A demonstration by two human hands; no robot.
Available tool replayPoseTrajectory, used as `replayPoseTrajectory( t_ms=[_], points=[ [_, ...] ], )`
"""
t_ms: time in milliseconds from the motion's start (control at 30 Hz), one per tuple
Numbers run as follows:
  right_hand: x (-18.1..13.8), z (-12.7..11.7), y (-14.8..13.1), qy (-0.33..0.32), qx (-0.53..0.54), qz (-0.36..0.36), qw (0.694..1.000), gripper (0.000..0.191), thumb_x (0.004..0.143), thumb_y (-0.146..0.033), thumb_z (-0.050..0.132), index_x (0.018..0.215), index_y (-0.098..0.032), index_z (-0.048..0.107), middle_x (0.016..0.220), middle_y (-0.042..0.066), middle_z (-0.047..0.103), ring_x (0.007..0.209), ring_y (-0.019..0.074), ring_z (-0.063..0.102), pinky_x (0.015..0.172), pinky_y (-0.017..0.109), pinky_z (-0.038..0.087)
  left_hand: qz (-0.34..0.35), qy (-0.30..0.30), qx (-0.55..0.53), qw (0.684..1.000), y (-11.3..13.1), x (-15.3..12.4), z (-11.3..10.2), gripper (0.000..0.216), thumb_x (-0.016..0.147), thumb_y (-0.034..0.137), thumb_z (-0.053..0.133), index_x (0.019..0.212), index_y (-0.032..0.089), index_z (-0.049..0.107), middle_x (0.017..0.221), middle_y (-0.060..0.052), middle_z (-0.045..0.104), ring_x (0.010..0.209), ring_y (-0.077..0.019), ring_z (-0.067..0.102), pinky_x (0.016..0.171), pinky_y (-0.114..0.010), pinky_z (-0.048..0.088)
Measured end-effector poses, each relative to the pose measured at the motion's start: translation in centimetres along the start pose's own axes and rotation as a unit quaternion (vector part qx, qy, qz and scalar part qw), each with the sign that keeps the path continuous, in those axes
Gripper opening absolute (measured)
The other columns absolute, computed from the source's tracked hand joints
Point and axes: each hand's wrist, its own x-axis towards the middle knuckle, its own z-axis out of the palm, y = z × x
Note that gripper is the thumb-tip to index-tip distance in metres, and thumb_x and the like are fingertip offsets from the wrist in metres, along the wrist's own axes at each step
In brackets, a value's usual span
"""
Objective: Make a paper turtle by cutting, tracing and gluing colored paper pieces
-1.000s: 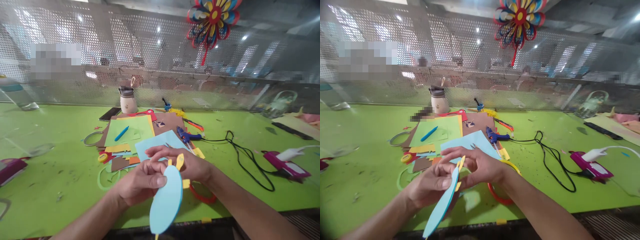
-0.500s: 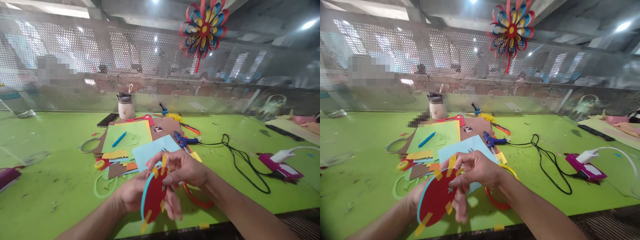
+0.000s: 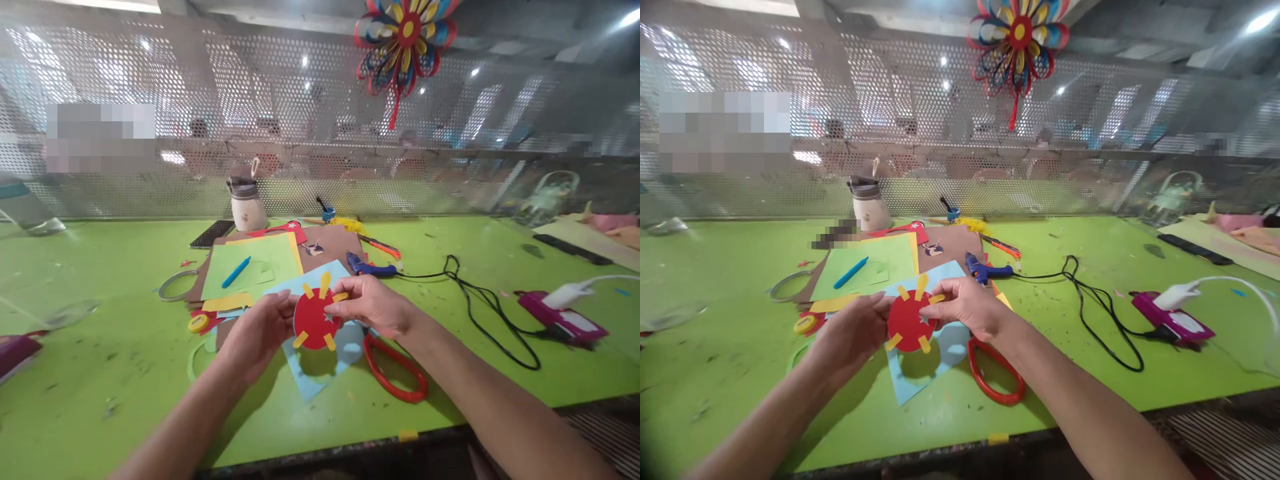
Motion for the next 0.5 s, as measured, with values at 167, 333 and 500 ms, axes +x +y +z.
replayPoseTrajectory(
  t_ms=[167,333,500],
  points=[
    [0.4,-0.2,0.2,0.013,-0.002,0.013,1.0,0.032,0.052,-0.027,0.088,0.069,-0.014,0.064,0.057,-0.003,0.068,0.048,0.0084,0.058,0.051,0.022,0.046,0.01,-0.007,0.09,0.996,-0.1,-0.4,0.6,0.014,0.077,0.027,0.069,0.068,0.016,0.072,0.062,0.0,0.065,0.057,-0.0094,0.05,0.06,-0.018,0.044],
    [0.6,-0.2,0.3,0.019,0.0,0.022,1.0,0.034,0.05,-0.027,0.088,0.07,-0.014,0.064,0.057,-0.003,0.068,0.049,0.0081,0.059,0.05,0.021,0.046,0.014,0.026,0.153,0.988,-0.4,-0.4,0.8,0.02,0.074,0.032,0.072,0.062,0.016,0.071,0.055,0.002,0.058,0.052,-0.0077,0.039,0.05,-0.016,0.035],
    [0.8,-0.3,0.7,0.023,-0.008,0.008,1.0,0.032,0.052,-0.026,0.086,0.071,-0.015,0.063,0.054,-0.004,0.066,0.047,0.0078,0.056,0.048,0.021,0.044,0.018,0.047,0.173,0.984,-0.2,-0.5,1.2,0.026,0.071,0.037,0.073,0.057,0.016,0.069,0.051,0.003,0.053,0.05,-0.0076,0.033,0.046,-0.018,0.03]
  ],
)
